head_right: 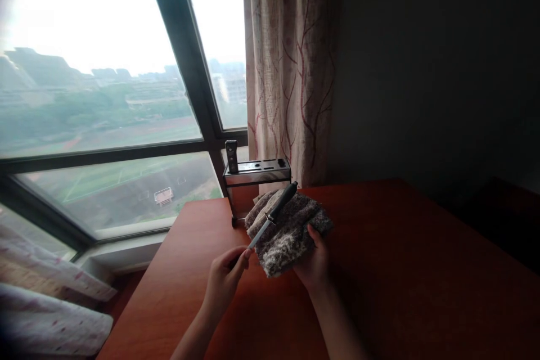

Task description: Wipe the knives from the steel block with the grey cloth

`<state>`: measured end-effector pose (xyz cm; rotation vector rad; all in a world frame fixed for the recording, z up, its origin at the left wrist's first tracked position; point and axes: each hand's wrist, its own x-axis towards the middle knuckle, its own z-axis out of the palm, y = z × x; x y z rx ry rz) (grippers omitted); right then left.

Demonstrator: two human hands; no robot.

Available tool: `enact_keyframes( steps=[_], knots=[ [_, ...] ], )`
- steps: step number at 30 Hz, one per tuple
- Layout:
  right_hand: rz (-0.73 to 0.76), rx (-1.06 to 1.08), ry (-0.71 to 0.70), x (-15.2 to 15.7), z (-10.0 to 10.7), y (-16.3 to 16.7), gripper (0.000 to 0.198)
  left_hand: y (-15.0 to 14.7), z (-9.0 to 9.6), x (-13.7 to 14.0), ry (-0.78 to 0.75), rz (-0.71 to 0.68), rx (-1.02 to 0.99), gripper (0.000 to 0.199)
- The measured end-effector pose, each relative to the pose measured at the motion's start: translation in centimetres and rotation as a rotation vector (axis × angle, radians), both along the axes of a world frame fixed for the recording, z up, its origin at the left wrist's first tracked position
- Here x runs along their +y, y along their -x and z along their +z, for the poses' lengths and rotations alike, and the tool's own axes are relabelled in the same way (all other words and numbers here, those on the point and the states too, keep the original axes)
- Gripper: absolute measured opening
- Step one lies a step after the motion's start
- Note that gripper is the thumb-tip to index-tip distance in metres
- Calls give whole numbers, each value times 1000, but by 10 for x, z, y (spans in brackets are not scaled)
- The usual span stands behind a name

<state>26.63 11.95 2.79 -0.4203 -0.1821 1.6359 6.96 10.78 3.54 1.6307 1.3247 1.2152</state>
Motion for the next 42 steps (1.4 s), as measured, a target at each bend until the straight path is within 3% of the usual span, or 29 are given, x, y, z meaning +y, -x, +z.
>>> enact_keyframes(
  steps=[13, 22, 34, 42],
  knots=[
    [-47, -52, 41, 4, -4, 8, 37, -3, -7, -1, 264, -123, -346, 44],
    [-68, -56, 47, 4, -5, 5, 38, 0, -3, 1, 274, -90, -426, 44],
    [-83, 5, 0, 0, 0, -1, 36, -1, -9, 2, 90, -231, -14, 28],
    [-12, -50, -34, -11, -9, -6, 45, -1, -9, 2, 133, -241, -26, 31]
  ],
)
